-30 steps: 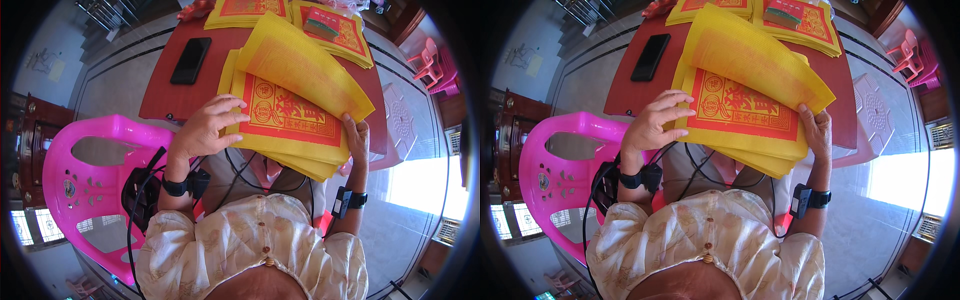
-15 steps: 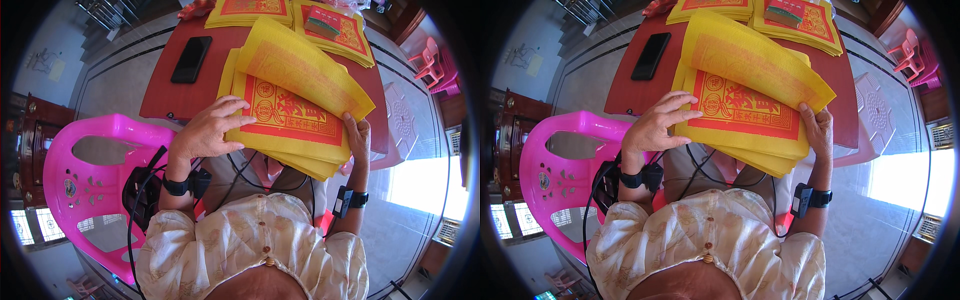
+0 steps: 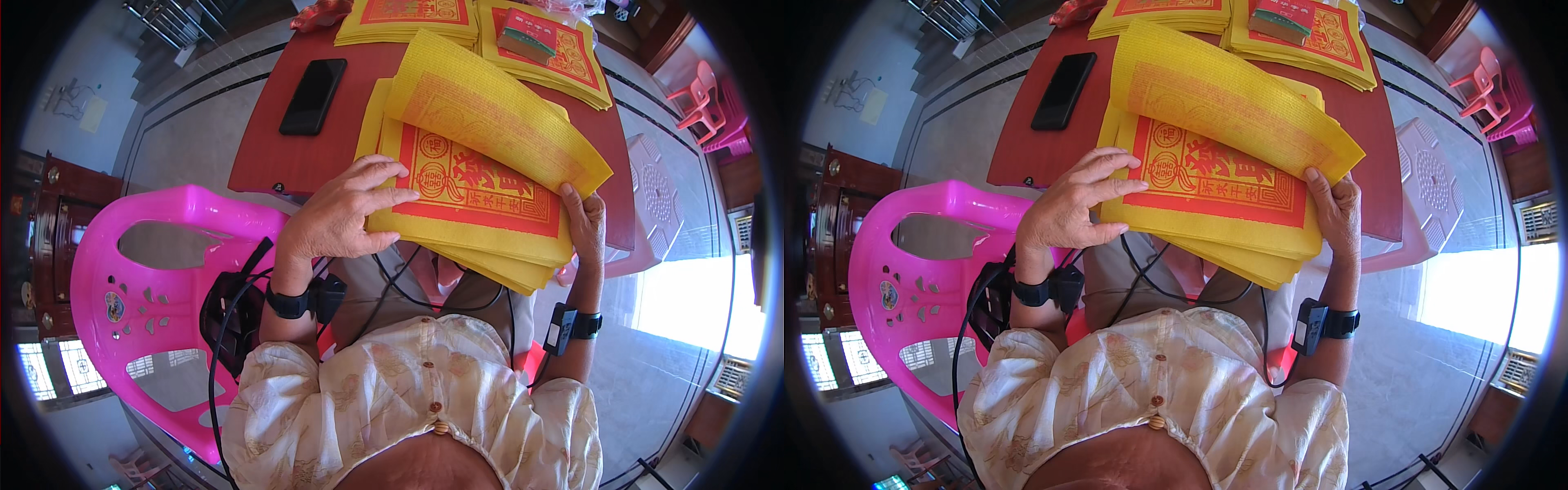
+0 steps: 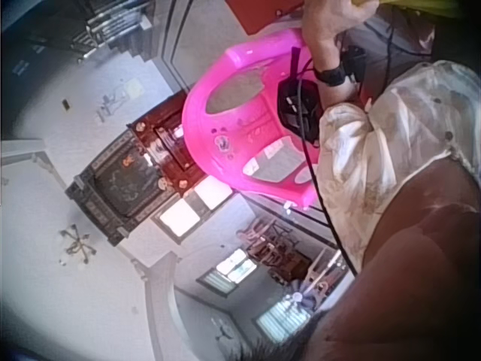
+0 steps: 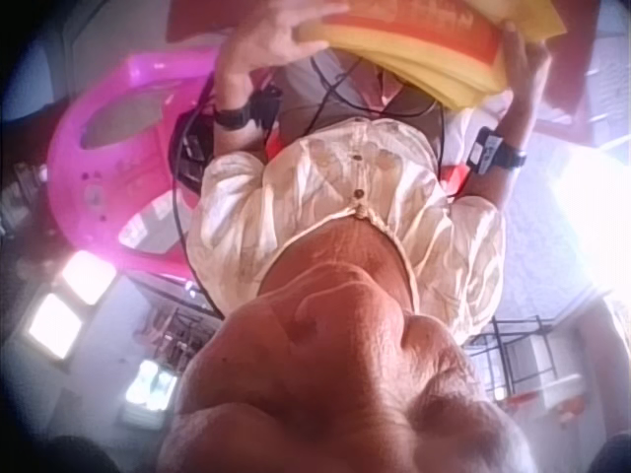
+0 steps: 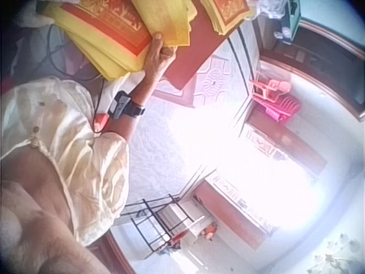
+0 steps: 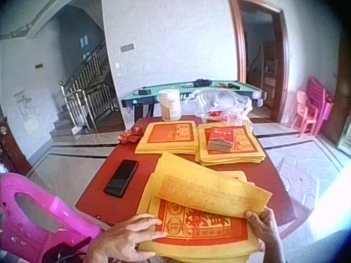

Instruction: Counting and organizing stacks of yellow joss paper on a table.

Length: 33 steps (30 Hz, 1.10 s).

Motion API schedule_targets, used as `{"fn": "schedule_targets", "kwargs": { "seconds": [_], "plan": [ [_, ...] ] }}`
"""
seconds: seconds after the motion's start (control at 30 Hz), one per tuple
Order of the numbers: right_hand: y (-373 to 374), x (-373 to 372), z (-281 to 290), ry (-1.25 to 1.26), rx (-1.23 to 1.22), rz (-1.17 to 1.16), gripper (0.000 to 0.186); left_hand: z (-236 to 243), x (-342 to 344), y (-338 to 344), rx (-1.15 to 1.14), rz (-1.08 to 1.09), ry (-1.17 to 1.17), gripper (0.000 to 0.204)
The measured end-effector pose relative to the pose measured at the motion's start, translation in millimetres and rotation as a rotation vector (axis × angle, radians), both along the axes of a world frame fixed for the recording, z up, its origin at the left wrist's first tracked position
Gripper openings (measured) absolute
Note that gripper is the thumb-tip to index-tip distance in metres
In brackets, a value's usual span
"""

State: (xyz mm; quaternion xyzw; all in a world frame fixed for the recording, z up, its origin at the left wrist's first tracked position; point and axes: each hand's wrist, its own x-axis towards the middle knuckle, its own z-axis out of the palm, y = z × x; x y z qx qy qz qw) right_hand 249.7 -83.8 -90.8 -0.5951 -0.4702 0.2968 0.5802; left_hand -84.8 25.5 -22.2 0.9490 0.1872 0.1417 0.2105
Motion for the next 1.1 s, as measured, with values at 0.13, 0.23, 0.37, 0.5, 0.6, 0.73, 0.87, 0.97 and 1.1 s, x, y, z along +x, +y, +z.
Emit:
{"fn": "schedule_targets", "kwargs": {
  "seconds": [0.13, 0.23, 0.37, 0.5, 0.6, 0.73, 0.87, 0.97, 1.1],
  "plan": [
    [0.0, -0.4, 0.3, -0.002, 0.01, 0.003, 0.03, 0.9, 0.4, 0.1, 0.002, 0.004, -0.002, 0.055],
    [-0.1, 0.2, -0.5, -0.01, 0.016, 0.004, 0.031, 0.7, 0.2, 0.6, -0.008, 0.005, -0.02, 0.052],
    [-0.5, -1.5, 1.8, 0.008, 0.016, 0.016, 0.031, 1.6, 0.2, 1.3, 0.018, -0.009, -0.057, 0.044],
    [-0.2, -0.4, -0.3, -0.004, 0.02, 0.011, 0.031, -0.3, 0.3, 3.3, 0.012, -0.009, -0.086, 0.042],
    [0.0, 1.6, -2.9, -0.014, 0.006, 0.01, 0.031, -3.5, 0.5, 6.0, -0.01, -0.017, -0.138, 0.039],
    [-0.1, -1.2, 1.0, -0.015, 0.012, 0.01, 0.031, -6.8, 1.9, 7.3, 0.017, -0.001, -0.201, 0.034],
    [-0.3, -1.1, 0.3, -0.016, 0.017, 0.008, 0.032, -5.8, 4.6, 6.0, 0.037, 0.033, -0.226, 0.032],
    [-0.4, -0.2, -0.3, -0.023, 0.014, 0.005, 0.032, -6.8, 5.6, 7.1, 0.034, 0.041, -0.239, 0.031],
    [-0.3, -2.3, 1.1, -0.008, 0.011, 0.006, 0.032, -8.6, 3.0, 9.9, 0.039, 0.015, -0.241, 0.03]
  ]
}}
